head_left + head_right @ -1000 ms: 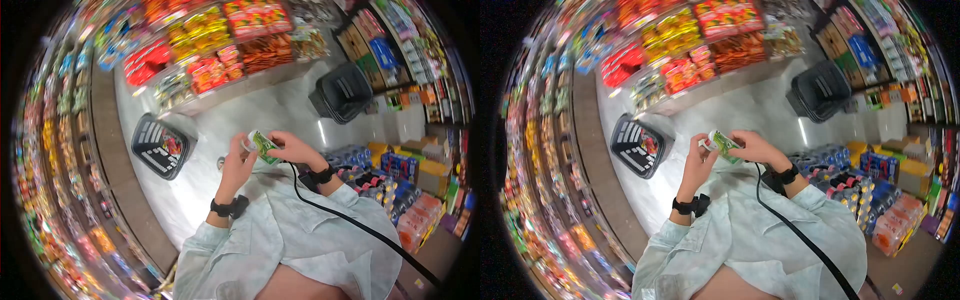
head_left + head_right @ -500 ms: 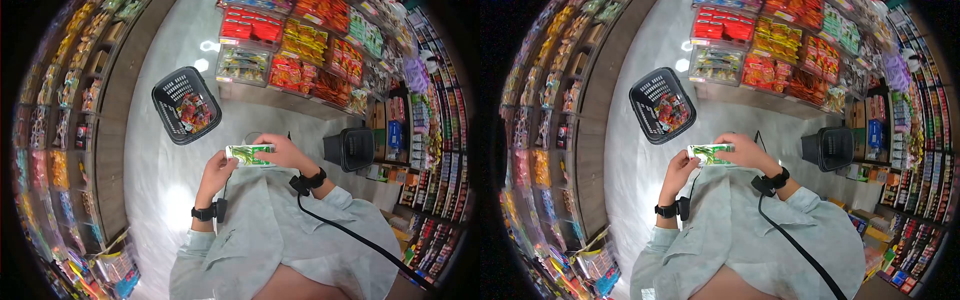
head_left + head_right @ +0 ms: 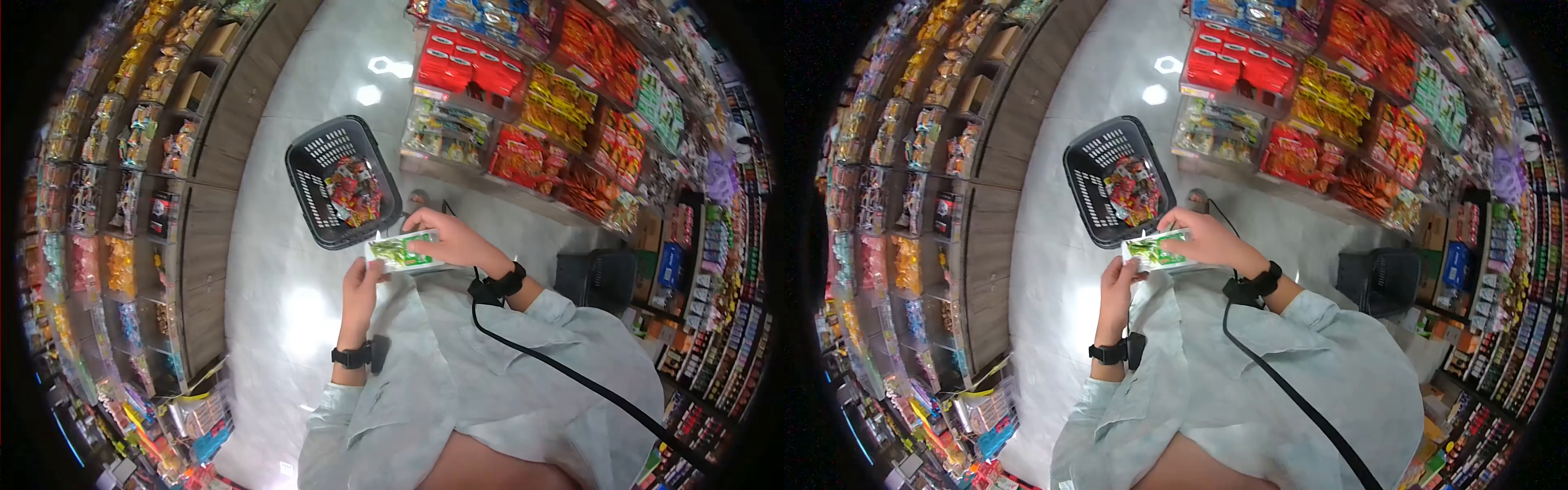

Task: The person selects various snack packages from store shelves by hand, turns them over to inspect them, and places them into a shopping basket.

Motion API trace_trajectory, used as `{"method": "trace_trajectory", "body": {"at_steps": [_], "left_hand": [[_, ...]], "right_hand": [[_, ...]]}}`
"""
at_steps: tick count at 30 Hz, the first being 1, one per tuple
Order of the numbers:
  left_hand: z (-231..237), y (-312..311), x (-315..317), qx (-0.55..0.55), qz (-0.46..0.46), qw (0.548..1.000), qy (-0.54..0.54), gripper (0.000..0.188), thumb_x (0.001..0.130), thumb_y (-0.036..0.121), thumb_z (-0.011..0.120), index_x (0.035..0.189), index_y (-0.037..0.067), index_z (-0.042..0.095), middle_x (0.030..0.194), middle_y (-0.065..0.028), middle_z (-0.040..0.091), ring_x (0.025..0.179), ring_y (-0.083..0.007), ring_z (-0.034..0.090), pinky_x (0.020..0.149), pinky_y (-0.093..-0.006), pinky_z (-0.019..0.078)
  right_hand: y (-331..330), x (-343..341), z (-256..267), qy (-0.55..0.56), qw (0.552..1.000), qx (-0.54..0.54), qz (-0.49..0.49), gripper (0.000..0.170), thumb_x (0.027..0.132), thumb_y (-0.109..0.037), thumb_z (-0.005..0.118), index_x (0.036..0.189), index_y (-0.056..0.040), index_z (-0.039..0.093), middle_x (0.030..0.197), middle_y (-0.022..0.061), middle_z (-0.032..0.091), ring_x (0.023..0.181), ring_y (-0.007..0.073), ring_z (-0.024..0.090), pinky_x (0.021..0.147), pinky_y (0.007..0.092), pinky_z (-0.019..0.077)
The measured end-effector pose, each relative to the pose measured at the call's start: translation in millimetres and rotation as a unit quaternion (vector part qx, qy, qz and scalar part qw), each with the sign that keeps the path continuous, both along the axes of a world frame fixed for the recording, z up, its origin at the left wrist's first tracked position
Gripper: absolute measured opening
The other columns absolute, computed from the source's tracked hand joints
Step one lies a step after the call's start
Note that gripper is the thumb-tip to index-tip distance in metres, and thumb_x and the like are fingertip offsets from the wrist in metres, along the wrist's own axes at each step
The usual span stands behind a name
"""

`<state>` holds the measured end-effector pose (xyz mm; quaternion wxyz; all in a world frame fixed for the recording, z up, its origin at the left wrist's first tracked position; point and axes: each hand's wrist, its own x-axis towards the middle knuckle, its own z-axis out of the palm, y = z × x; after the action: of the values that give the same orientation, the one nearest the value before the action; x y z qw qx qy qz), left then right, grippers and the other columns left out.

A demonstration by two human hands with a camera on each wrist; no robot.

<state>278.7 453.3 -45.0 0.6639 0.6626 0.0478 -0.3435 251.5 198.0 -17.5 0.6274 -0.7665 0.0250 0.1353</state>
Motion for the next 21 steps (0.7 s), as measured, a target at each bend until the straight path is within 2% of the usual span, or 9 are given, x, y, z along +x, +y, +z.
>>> {"method": "trace_trajectory", "body": {"at_steps": [2, 3, 5, 7, 8, 10, 13, 17, 21], "left_hand": [[18.4, -8.3, 24.5, -0.005, 0.134, 0.991, -0.010, 0.026, 0.110, 0.024, 0.058, 0.107, -0.001, 0.066, 0.098, -0.0055, 0.071, 0.089, -0.0143, 0.066, 0.089, -0.0310, 0.0536], [26.9, -12.6, 37.5, -0.010, 0.200, 0.980, -0.017, 0.027, 0.110, 0.026, 0.059, 0.103, 0.000, 0.065, 0.095, -0.0049, 0.070, 0.088, -0.0142, 0.065, 0.089, -0.0305, 0.0529], [37.3, -20.8, 61.8, -0.032, 0.250, 0.967, -0.049, 0.033, 0.113, 0.029, 0.052, 0.121, -0.001, 0.062, 0.091, -0.0049, 0.068, 0.088, -0.0146, 0.064, 0.090, -0.0314, 0.0519], [45.8, -30.9, 75.4, -0.024, 0.280, 0.958, -0.064, 0.039, 0.113, 0.031, 0.048, 0.134, 0.000, 0.059, 0.089, -0.0060, 0.068, 0.090, -0.0154, 0.065, 0.093, -0.0336, 0.0504], [49.1, -35.5, 82.2, -0.013, 0.278, 0.959, -0.058, 0.042, 0.114, 0.031, 0.047, 0.140, 0.000, 0.055, 0.090, -0.0059, 0.068, 0.092, -0.0153, 0.064, 0.094, -0.0336, 0.0495], [45.0, -46.7, 88.8, -0.004, 0.277, 0.960, -0.050, 0.040, 0.113, 0.029, 0.048, 0.138, -0.001, 0.056, 0.091, -0.0055, 0.068, 0.091, -0.0148, 0.065, 0.093, -0.0330, 0.0501], [42.5, -70.0, 94.6, 0.013, 0.243, 0.970, -0.024, 0.034, 0.112, 0.025, 0.051, 0.133, -0.001, 0.059, 0.092, -0.0047, 0.068, 0.091, -0.0139, 0.065, 0.091, -0.0312, 0.0510], [48.1, -81.6, 111.4, 0.044, 0.178, 0.983, -0.014, 0.024, 0.111, 0.021, 0.056, 0.122, 0.001, 0.063, 0.094, -0.0040, 0.069, 0.090, -0.0130, 0.065, 0.089, -0.0288, 0.0518], [46.6, -81.5, 137.6, 0.065, 0.146, 0.987, -0.035, 0.020, 0.110, 0.018, 0.058, 0.118, 0.001, 0.065, 0.095, -0.0043, 0.070, 0.090, -0.0126, 0.066, 0.091, -0.0292, 0.0525]], "right_hand": [[-9.5, 41.6, 10.8, 0.051, 0.998, 0.002, 0.027, 0.039, 0.099, -0.015, 0.074, 0.133, -0.0044, 0.058, 0.101, 0.0026, 0.072, 0.091, 0.0087, 0.067, 0.080, 0.0297, 0.0526], [-13.4, 62.2, 11.2, 0.036, 0.998, 0.032, 0.033, 0.041, 0.100, -0.015, 0.074, 0.135, -0.0046, 0.056, 0.101, 0.0029, 0.072, 0.089, 0.0084, 0.066, 0.078, 0.0297, 0.0525], [-19.0, 96.6, 10.9, 0.015, 0.995, 0.092, 0.045, 0.044, 0.100, -0.014, 0.074, 0.138, -0.0051, 0.053, 0.102, 0.0034, 0.072, 0.085, 0.0077, 0.066, 0.075, 0.0297, 0.0523], [-26.8, 126.0, 8.5, 0.011, 0.991, 0.109, 0.078, 0.052, 0.101, -0.015, 0.074, 0.145, -0.0060, 0.048, 0.111, 0.0093, 0.075, 0.091, 0.0129, 0.072, 0.081, 0.0316, 0.0559], [-30.5, 138.8, 13.3, 0.019, 0.989, 0.115, 0.094, 0.053, 0.101, -0.015, 0.074, 0.146, -0.0061, 0.048, 0.116, 0.0111, 0.075, 0.095, 0.0146, 0.073, 0.083, 0.0318, 0.0566], [-35.2, 158.3, 9.8, 0.046, 0.983, 0.136, 0.115, 0.057, 0.100, -0.017, 0.074, 0.150, -0.0059, 0.047, 0.130, 0.0156, 0.073, 0.107, 0.0211, 0.076, 0.091, 0.0341, 0.0582], [-40.5, 179.3, 2.9, 0.064, 0.975, 0.103, 0.186, 0.055, 0.100, -0.020, 0.073, 0.148, -0.0052, 0.049, 0.135, 0.0163, 0.071, 0.107, 0.0227, 0.076, 0.091, 0.0359, 0.0584], [-44.7, 190.4, -1.8, 0.043, 0.973, 0.078, 0.212, 0.043, 0.100, -0.022, 0.072, 0.137, -0.0031, 0.060, 0.127, 0.0142, 0.074, 0.110, 0.0236, 0.075, 0.094, 0.0372, 0.0587], [-51.8, 185.1, -8.9, 0.035, 0.984, 0.099, 0.146, 0.035, 0.102, -0.019, 0.071, 0.132, -0.0026, 0.064, 0.121, 0.0123, 0.075, 0.110, 0.0225, 0.075, 0.095, 0.0356, 0.0587]]}}
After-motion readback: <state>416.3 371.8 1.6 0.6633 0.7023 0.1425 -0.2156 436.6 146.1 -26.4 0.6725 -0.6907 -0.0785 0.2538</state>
